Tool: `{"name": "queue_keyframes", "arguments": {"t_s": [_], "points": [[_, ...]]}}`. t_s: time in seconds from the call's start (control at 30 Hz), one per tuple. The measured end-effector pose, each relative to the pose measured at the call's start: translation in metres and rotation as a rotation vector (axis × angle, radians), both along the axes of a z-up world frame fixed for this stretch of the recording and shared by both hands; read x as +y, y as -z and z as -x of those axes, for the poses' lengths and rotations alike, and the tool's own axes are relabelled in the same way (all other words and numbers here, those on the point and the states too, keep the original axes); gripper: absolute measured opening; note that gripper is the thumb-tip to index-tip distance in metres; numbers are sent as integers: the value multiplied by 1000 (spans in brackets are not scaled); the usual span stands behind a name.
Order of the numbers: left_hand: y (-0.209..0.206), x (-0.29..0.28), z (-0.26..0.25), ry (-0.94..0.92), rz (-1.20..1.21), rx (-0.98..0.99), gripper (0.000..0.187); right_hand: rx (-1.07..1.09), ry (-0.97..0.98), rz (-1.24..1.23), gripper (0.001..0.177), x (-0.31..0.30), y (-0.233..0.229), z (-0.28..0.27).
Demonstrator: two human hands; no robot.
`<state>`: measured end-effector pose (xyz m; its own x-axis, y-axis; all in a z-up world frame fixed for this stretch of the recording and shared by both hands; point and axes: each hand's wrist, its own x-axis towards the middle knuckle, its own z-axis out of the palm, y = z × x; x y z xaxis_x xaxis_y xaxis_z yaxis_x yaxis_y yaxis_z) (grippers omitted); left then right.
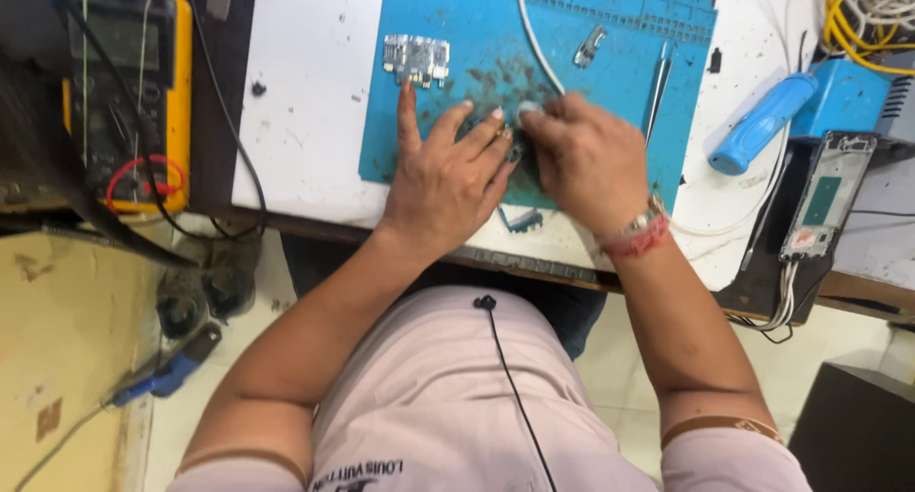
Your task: The person cleans a small circuit board with a cloth and applies a yellow liquid from a bottle. They then use a toothbrush to scrub the board and a soldering iron to work on specific components. The person also uses tweezers to adjust small parts on the board.
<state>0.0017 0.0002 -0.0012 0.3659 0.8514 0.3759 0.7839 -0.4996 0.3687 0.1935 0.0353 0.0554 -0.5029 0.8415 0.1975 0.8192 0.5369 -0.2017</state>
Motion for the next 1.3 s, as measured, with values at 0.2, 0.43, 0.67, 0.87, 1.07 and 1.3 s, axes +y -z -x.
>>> {"name": "queue_keyframes", "arguments": {"t_s": [0.2,0.43,0.67,0.87,1.07,1.3], "points": [[-2,-1,-1,-17,-2,-10,30,-38,13,34,22,-2,-2,-3],[-3,3,-1,-8,-3,-29,31,23,18,37,21,4,-2,-3],[-4,3,0,-6,2,-44,32,-8,63,31,19,3,-3,1],[-4,1,-1,-4,5,-35,31,4,46,0,19,-2,-1,-1],[-1,-1,-1,-4,5,-22,30,84,88,-10,13,7,12,1],[1,0,0,-6,-3,-38,29,246,232,52,9,-3,2,-15]]}}
